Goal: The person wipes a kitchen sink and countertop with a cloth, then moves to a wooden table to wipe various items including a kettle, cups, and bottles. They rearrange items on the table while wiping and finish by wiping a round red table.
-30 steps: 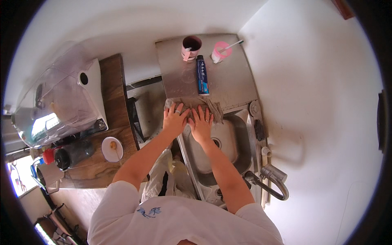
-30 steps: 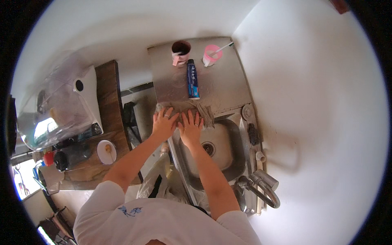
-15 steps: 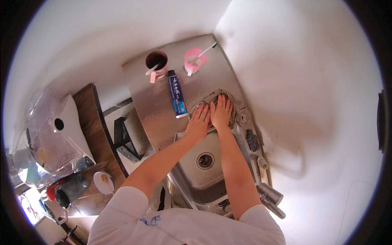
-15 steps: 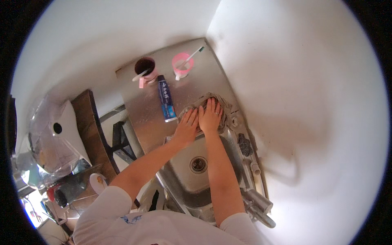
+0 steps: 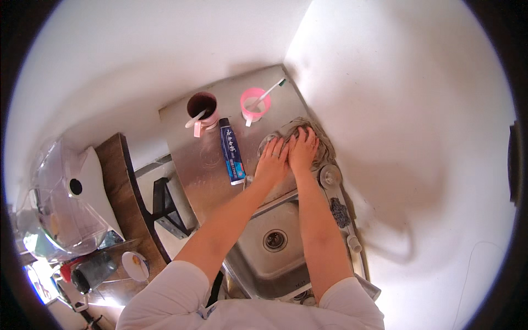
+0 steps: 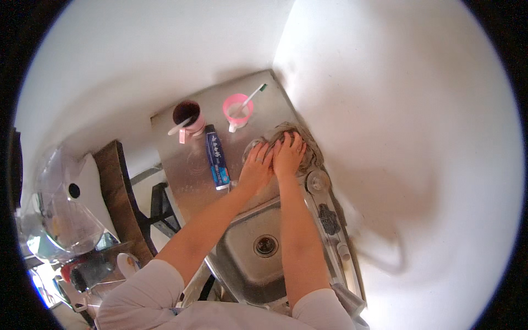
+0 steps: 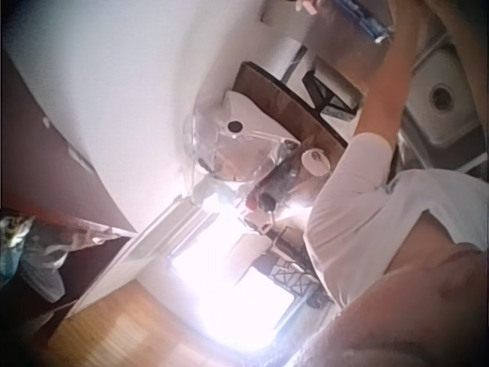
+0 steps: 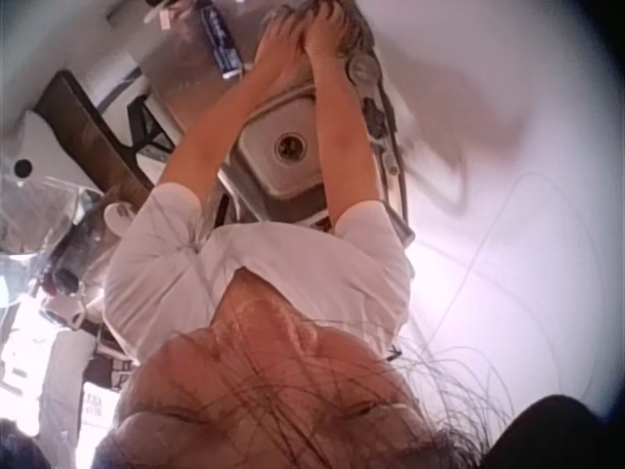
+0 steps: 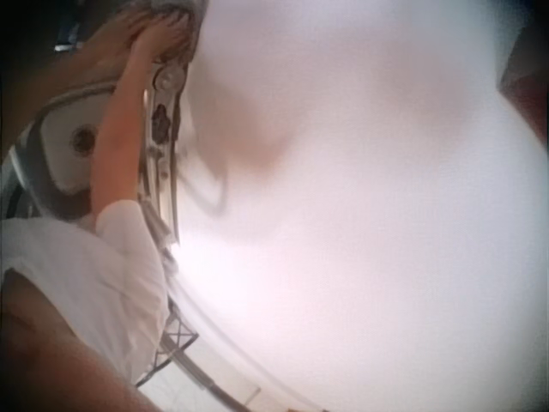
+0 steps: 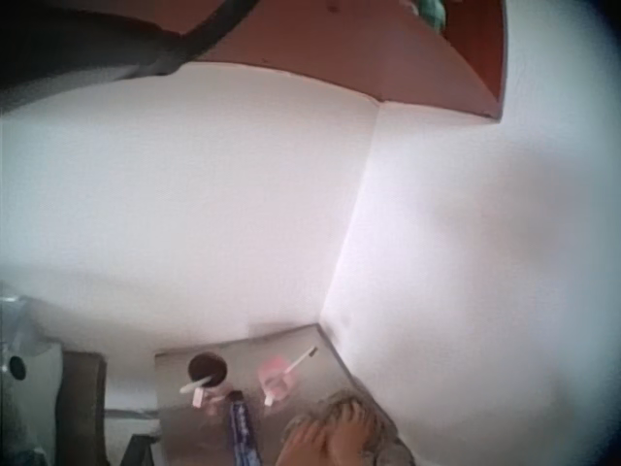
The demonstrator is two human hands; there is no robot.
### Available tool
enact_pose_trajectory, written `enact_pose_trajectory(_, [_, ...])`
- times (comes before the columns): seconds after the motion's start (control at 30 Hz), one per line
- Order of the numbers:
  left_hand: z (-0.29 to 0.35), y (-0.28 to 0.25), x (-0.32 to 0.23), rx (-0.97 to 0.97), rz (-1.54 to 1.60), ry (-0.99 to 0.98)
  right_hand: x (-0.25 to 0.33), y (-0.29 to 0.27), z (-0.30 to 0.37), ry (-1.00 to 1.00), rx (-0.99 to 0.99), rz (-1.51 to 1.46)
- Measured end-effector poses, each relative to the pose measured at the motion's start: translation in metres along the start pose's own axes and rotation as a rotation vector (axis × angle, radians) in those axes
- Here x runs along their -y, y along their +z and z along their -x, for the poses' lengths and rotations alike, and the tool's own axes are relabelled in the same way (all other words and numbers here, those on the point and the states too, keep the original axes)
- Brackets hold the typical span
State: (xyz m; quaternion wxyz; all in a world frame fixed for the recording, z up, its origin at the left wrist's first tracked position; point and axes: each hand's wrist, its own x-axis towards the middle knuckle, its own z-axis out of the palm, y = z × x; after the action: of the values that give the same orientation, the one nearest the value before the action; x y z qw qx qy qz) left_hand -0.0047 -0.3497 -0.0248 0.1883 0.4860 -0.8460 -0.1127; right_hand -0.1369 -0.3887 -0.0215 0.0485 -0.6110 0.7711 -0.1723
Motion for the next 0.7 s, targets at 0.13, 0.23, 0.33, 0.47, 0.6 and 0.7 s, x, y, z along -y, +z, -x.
enact_pose_trajectory(0.13, [0.084, -0.038, -0.029, -0.003, 0.152, -0.150, 0.037, -0.012, 0.086, -0.060, -0.122, -0.295])
enact_pose_trajectory(0.23, [0.137, -0.049, -0.034, -0.015, 0.127, -0.160, 0.047, -0.015, 0.129, -0.120, 0.001, -0.152])
enact_pose_trajectory(0.33, [0.137, -0.046, -0.028, -0.029, 0.094, -0.166, 0.056, -0.004, 0.120, -0.080, 0.053, -0.145])
enact_pose_trajectory(0.47, [0.095, -0.076, -0.019, 0.062, 0.186, -0.124, 0.037, -0.002, 0.073, -0.107, 0.043, -0.142])
enact_pose_trajectory(0.6, [0.070, -0.117, 0.007, -0.091, 0.212, -0.365, 0.034, -0.017, 0.064, -0.083, 0.164, -0.230])
enact_pose_trajectory(0.7, [0.047, -0.087, 0.038, -0.383, 0.187, -0.720, 0.070, -0.026, 0.099, -0.033, 0.267, -0.099])
